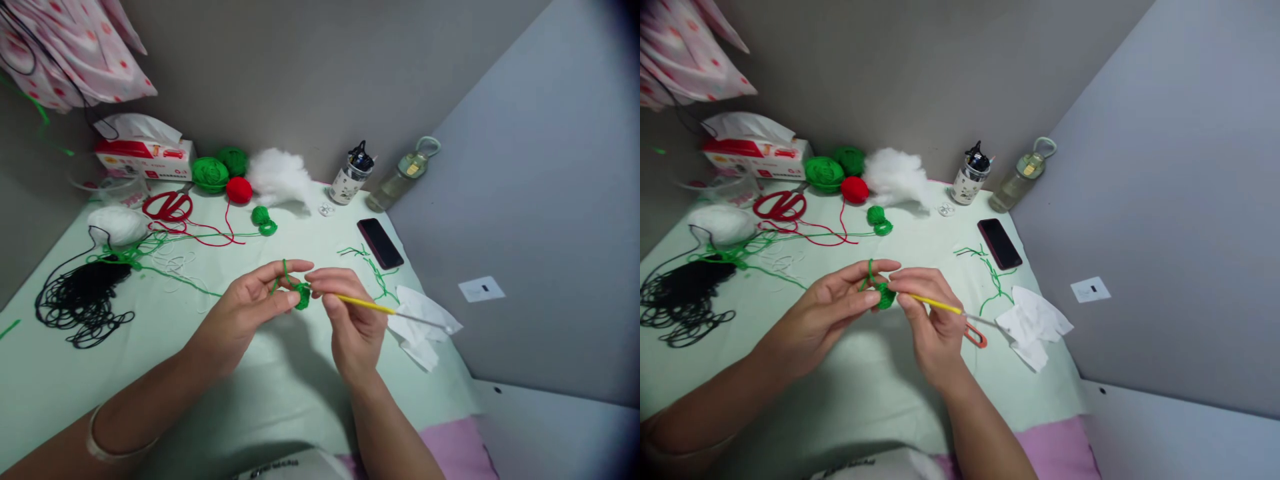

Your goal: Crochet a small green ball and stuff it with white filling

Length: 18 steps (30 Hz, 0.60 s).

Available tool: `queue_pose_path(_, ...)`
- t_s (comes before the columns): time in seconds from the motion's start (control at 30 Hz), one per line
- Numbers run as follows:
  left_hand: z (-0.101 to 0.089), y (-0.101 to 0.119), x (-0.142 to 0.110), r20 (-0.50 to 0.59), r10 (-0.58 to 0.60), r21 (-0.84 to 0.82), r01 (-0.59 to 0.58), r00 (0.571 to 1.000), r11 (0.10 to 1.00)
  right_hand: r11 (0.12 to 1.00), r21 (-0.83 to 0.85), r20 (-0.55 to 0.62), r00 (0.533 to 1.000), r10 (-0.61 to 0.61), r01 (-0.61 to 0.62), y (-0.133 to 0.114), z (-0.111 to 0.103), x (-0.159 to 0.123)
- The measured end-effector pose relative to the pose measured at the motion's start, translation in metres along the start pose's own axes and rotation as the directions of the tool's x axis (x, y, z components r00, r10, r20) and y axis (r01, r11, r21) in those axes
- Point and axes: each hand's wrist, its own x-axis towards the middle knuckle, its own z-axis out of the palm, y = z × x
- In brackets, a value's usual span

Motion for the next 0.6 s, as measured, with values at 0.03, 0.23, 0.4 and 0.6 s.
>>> queue_pose_path(0.03,-0.0002,-0.0011,-0.0002,0.000,0.005,0.024,-0.005,1.000,1.000,0.999,-0.045,0.011,1.000,-0.009,0.009,-0.0004,0.0005,-0.0010)
queue_pose_path(0.23,-0.0008,-0.0010,-0.0004,-0.060,0.043,0.091,-0.037,0.997,0.995,0.980,-0.176,0.027,0.996,-0.085,0.088,-0.0031,0.0008,-0.0064)
queue_pose_path(0.4,-0.0024,0.0048,-0.0003,-0.066,0.024,0.087,-0.018,0.998,0.996,0.995,-0.097,-0.044,0.998,-0.043,0.038,-0.0041,-0.0035,-0.0040)
queue_pose_path(0.6,-0.0020,0.0041,-0.0001,-0.041,-0.013,0.084,0.017,0.999,0.996,0.950,0.269,-0.045,0.984,0.175,-0.157,0.0026,-0.0035,0.0021)
